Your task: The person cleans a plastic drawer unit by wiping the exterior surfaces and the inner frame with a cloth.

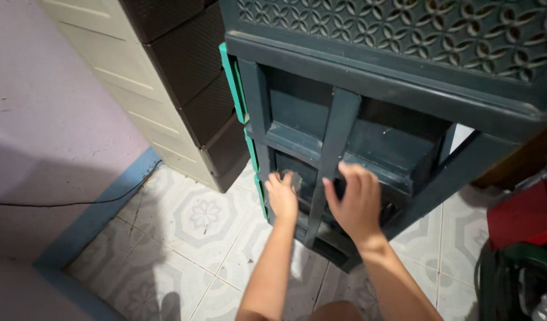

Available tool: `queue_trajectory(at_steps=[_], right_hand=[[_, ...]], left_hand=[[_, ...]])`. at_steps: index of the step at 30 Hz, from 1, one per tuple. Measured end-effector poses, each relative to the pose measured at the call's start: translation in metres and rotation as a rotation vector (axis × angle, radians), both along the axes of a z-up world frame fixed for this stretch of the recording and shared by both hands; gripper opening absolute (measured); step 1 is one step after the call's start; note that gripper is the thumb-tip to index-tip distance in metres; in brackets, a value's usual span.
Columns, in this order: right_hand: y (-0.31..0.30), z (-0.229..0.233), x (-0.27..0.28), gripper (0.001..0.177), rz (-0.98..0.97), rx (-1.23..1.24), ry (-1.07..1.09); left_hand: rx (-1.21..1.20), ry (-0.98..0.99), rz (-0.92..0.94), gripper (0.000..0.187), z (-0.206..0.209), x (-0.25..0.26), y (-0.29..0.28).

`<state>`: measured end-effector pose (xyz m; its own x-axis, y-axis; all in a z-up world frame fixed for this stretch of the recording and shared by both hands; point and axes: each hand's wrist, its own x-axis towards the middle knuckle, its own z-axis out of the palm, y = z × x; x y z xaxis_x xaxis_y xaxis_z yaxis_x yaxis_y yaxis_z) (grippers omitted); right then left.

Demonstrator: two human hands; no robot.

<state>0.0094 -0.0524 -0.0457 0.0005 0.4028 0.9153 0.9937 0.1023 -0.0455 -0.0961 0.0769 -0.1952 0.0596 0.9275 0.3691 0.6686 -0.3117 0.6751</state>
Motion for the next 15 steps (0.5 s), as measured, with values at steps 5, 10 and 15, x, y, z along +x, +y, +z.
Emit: queue_trajectory(at_steps=[5, 10, 15], right_hand=[[0.030, 0.009, 0.000, 0.060, -0.125, -0.109, 0.253], [0.029, 0.010, 0.000, 0.080, -0.160, -0.188, 0.230], [0.029, 0.019, 0.001, 0.078, -0.179, -0.272, 0.302]], left_hand=[[0.045, -0.164, -0.019, 0.044, 0.018, -0.019, 0.000], [0.586, -0.346, 0.014, 0.047, 0.043, -0.025, 0.040], [0.588, 0.023, -0.076, 0.030, -0.017, -0.030, 0.063]])
